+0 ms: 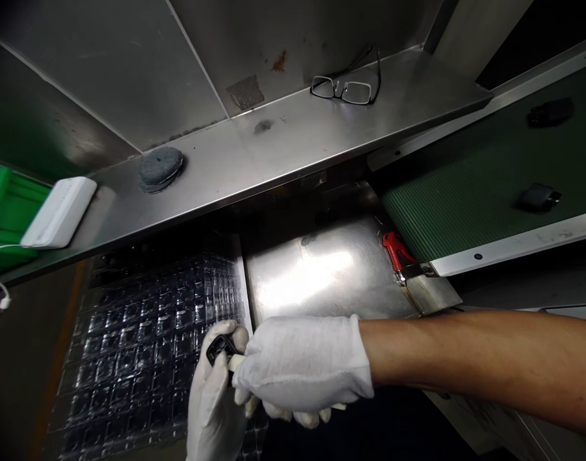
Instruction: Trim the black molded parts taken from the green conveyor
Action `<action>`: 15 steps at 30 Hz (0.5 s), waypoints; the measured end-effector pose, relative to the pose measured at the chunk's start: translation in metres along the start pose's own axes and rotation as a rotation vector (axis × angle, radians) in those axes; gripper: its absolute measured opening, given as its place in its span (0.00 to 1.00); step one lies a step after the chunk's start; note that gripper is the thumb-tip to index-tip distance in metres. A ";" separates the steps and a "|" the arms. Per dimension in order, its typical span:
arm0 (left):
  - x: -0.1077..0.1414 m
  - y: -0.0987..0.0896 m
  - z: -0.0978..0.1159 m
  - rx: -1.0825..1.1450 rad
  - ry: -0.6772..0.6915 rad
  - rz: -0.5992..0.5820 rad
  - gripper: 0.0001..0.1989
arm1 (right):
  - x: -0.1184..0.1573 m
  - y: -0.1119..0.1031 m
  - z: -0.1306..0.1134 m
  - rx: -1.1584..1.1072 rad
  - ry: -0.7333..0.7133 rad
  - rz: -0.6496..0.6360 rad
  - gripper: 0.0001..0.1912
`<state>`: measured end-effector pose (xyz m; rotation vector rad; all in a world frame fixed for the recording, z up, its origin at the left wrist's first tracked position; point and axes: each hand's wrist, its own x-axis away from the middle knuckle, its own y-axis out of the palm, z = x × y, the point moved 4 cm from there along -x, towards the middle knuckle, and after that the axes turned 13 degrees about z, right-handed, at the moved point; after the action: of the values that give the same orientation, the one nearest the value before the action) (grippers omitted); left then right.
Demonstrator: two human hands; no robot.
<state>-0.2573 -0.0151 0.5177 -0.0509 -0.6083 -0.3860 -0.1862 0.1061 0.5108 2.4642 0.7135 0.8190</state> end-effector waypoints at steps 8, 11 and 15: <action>-0.001 -0.006 -0.001 -0.036 -0.114 -0.078 0.27 | -0.008 -0.006 0.026 -0.305 0.107 -0.267 0.36; 0.002 -0.004 0.000 -0.012 -0.124 -0.037 0.28 | -0.013 -0.007 0.039 -0.348 0.161 -0.428 0.32; 0.007 0.002 0.004 0.015 -0.102 0.009 0.25 | -0.026 -0.008 0.049 -0.289 -0.002 -0.310 0.38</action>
<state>-0.2533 -0.0156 0.5250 -0.0590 -0.7110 -0.3719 -0.1747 0.0849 0.4602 2.0337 0.8819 0.7411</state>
